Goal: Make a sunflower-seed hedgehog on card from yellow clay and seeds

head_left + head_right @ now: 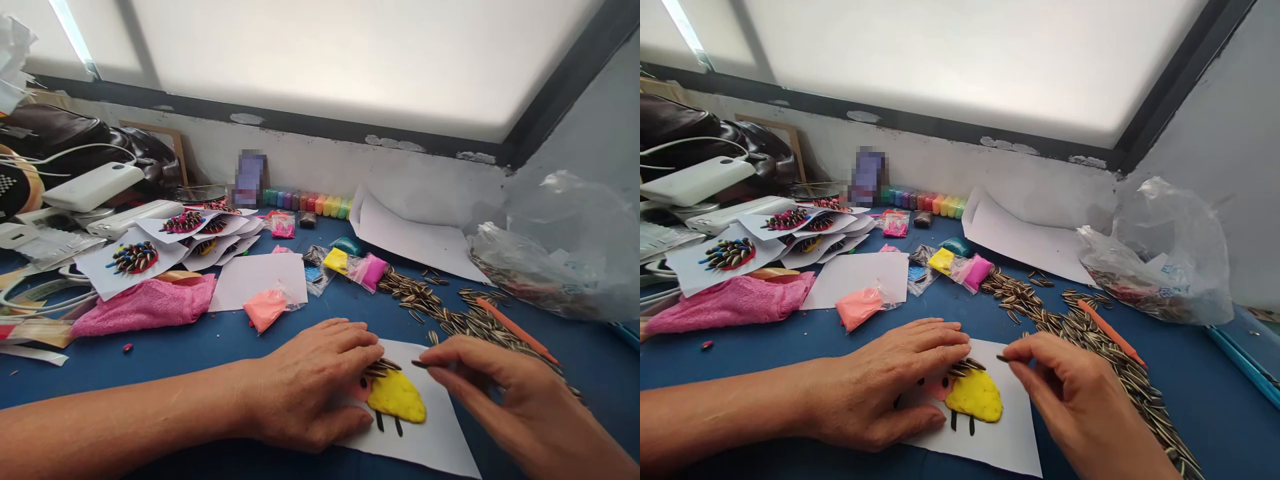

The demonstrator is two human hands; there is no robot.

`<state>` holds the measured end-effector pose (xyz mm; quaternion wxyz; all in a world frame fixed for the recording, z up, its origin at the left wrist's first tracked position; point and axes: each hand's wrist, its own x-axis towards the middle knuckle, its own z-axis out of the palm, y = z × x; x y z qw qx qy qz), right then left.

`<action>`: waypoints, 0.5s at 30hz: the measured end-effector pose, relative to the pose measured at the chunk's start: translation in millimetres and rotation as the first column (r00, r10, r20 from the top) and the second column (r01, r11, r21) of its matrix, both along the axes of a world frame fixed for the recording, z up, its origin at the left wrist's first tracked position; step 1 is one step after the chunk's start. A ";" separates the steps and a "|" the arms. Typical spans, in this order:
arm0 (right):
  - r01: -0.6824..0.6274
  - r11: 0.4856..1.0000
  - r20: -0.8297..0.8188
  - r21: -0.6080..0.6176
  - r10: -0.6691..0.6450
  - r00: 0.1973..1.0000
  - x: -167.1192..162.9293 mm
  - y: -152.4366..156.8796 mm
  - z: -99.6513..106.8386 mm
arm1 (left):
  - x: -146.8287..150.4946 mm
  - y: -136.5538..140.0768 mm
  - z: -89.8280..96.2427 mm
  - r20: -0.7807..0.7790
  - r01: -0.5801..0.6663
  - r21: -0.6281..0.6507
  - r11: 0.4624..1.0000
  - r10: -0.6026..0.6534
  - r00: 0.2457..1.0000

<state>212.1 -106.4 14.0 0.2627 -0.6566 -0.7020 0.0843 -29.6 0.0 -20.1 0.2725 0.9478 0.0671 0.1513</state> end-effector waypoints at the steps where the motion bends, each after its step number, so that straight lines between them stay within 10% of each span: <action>1: -0.034 0.999 -0.014 -0.015 0.034 0.999 -4.1 -1.1 0.2 | -0.2 0.0 -0.6 0.001 -0.001 -0.001 1.000 0.001 1.000; 15: -0.126 0.992 0.016 -0.009 0.127 0.992 -19.6 -4.4 -15.6 | -0.4 1.1 -3.1 -0.006 0.012 -0.012 1.000 -0.012 1.000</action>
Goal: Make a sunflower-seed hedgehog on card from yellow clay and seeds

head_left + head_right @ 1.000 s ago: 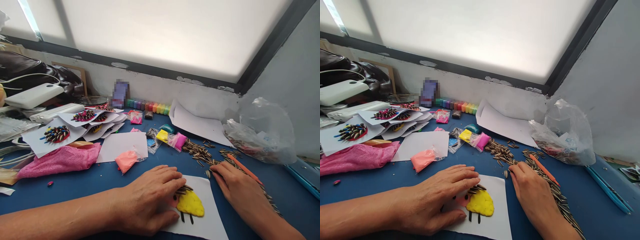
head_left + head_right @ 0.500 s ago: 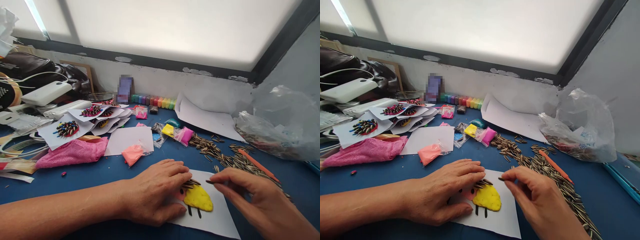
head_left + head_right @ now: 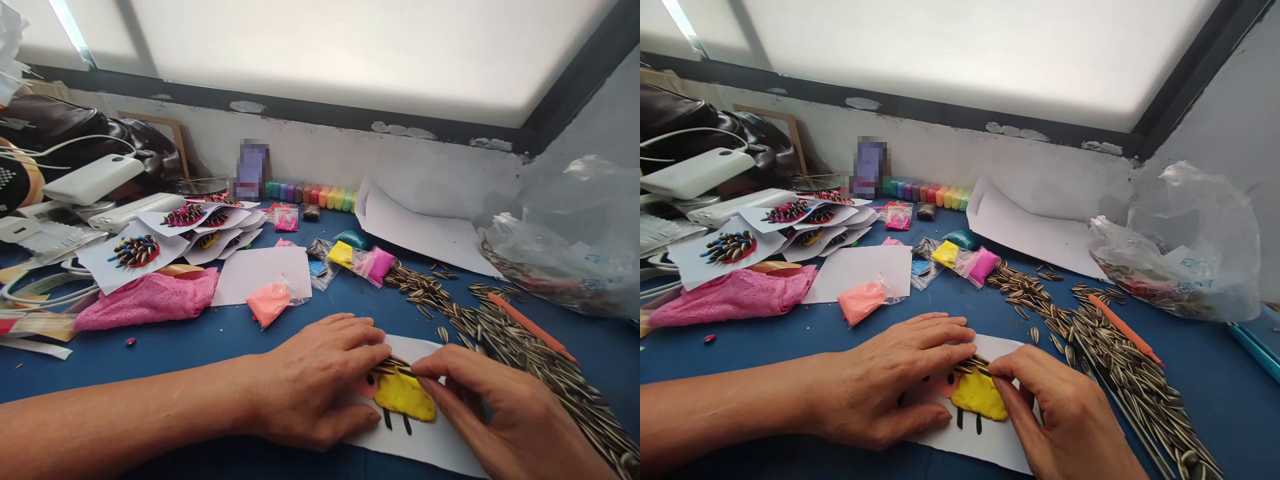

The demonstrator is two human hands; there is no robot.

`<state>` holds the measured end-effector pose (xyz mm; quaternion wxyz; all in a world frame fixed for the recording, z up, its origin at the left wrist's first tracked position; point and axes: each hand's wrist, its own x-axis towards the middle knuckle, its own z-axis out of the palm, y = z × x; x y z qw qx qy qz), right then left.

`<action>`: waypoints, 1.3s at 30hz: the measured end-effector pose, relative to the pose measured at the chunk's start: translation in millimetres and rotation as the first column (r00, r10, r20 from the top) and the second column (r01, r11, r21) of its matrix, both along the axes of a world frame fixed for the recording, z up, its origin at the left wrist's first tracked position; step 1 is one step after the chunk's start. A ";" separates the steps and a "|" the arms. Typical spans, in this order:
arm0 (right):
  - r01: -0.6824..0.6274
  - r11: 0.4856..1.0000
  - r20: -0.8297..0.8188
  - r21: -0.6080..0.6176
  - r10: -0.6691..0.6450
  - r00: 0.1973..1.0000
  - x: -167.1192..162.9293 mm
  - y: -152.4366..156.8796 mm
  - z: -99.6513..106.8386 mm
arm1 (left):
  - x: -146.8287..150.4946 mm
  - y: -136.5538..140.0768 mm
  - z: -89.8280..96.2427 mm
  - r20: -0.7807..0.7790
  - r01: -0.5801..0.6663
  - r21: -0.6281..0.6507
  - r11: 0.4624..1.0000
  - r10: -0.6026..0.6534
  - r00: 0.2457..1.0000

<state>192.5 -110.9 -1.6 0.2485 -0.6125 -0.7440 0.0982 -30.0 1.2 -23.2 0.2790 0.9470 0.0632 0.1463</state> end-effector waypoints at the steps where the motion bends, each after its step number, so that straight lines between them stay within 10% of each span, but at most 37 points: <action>1: 0.010 1.000 -0.003 -0.003 -0.010 1.000 -0.8 0.1 0.0 | 0.1 -0.1 0.2 -0.002 -0.002 0.001 1.000 0.002 1.000; 39: -0.120 0.988 0.243 0.098 0.093 0.965 -0.4 -0.4 -19.8 | 1.1 -0.2 -0.4 0.013 -0.010 0.035 0.999 0.010 1.000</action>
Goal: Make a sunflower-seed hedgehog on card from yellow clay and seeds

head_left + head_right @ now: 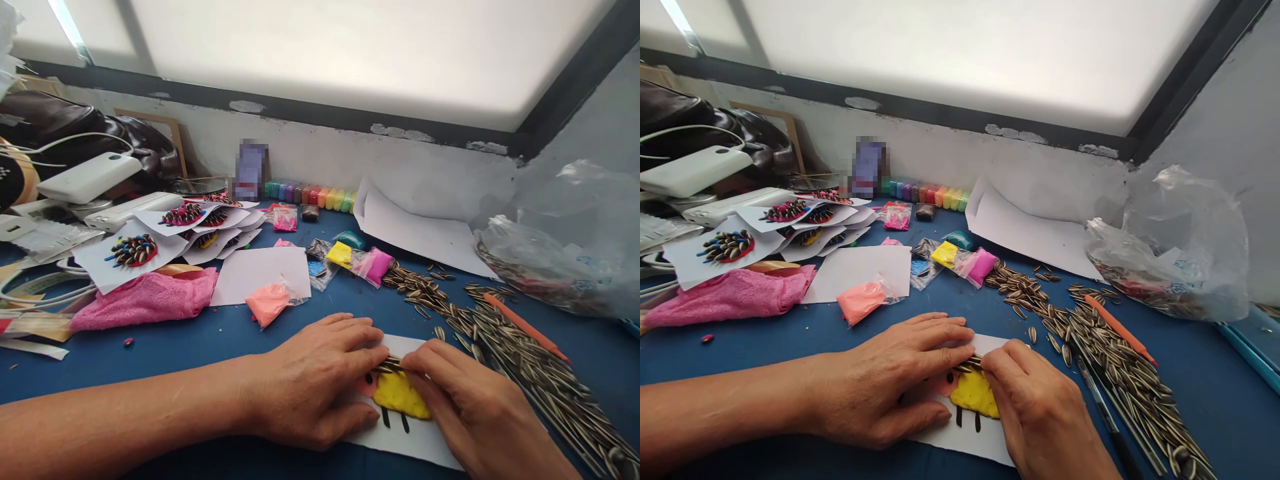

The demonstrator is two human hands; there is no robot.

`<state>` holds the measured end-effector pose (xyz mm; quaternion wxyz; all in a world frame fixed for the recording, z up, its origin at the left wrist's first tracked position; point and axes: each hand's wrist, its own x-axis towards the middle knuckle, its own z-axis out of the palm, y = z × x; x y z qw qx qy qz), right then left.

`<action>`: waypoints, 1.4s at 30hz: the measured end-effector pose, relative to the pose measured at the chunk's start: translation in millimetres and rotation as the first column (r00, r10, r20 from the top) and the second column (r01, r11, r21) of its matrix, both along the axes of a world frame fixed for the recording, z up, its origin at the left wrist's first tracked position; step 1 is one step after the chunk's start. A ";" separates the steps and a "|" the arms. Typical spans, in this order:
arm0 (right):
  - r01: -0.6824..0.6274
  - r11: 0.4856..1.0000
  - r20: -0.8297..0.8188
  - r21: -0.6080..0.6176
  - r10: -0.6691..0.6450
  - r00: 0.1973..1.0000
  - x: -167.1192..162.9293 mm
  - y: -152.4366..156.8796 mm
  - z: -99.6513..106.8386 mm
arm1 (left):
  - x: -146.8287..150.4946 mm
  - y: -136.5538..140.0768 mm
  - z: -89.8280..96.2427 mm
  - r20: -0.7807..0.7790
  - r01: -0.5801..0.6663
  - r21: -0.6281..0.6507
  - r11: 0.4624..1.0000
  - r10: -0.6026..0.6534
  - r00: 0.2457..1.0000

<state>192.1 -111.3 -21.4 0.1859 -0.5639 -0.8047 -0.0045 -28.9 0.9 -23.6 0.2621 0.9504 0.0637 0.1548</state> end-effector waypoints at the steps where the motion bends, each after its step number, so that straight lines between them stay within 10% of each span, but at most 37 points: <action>1: 0.001 1.000 -0.002 -0.006 -0.001 1.000 -0.3 0.7 -0.5 | 0.1 0.1 0.1 0.003 0.000 0.002 1.000 0.000 1.000; 42: -0.023 0.988 0.139 0.151 0.002 0.990 -6.7 -2.4 8.0 | -0.1 -3.5 3.5 -0.021 -0.012 -0.034 0.999 0.011 1.000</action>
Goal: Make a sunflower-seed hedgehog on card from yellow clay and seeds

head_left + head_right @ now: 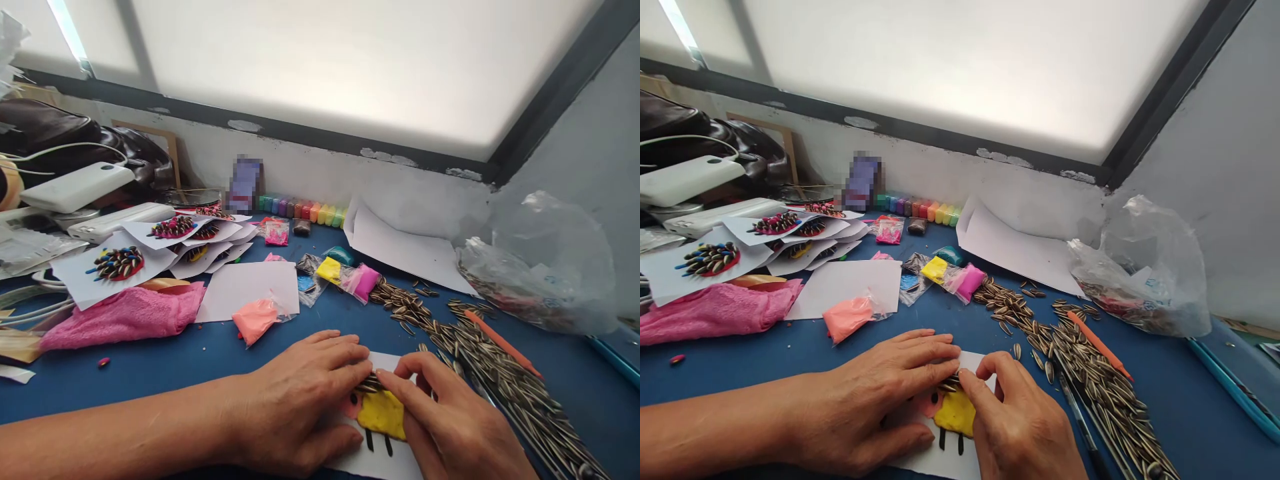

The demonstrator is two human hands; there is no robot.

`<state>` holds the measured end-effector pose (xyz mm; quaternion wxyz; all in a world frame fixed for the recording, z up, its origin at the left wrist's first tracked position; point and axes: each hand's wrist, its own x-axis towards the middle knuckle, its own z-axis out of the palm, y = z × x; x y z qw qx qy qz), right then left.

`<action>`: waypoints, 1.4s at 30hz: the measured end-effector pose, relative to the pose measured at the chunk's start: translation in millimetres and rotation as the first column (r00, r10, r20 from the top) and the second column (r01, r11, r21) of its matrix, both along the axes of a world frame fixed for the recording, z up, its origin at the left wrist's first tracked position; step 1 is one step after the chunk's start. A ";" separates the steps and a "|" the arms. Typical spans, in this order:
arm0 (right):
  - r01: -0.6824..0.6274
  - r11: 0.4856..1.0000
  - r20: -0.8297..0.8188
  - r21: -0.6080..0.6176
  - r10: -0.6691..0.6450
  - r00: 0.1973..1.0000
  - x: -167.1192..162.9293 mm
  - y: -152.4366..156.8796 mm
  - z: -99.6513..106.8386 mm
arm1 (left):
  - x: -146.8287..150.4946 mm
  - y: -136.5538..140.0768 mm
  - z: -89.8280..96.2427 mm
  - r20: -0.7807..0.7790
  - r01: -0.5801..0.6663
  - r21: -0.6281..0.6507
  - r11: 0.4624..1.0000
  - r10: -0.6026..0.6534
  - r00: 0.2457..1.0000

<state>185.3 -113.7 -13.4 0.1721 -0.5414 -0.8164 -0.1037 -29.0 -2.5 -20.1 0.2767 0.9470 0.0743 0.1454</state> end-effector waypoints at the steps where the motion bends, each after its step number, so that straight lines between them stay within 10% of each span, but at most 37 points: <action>1: 0.023 1.000 0.017 0.011 -0.023 1.000 4.0 1.2 2.6 | -0.3 -0.1 -0.2 0.005 -0.005 -0.003 1.000 0.005 1.000; 10: 0.404 0.906 0.197 0.128 -0.423 0.885 71.0 12.6 16.0 | 0.3 0.7 3.6 0.012 -0.007 -0.023 1.000 0.007 1.000; 42: 0.284 0.957 -0.177 -0.051 -0.289 0.941 50.1 11.3 26.5 | -0.2 1.8 1.2 -0.017 0.006 -0.001 1.000 -0.006 1.000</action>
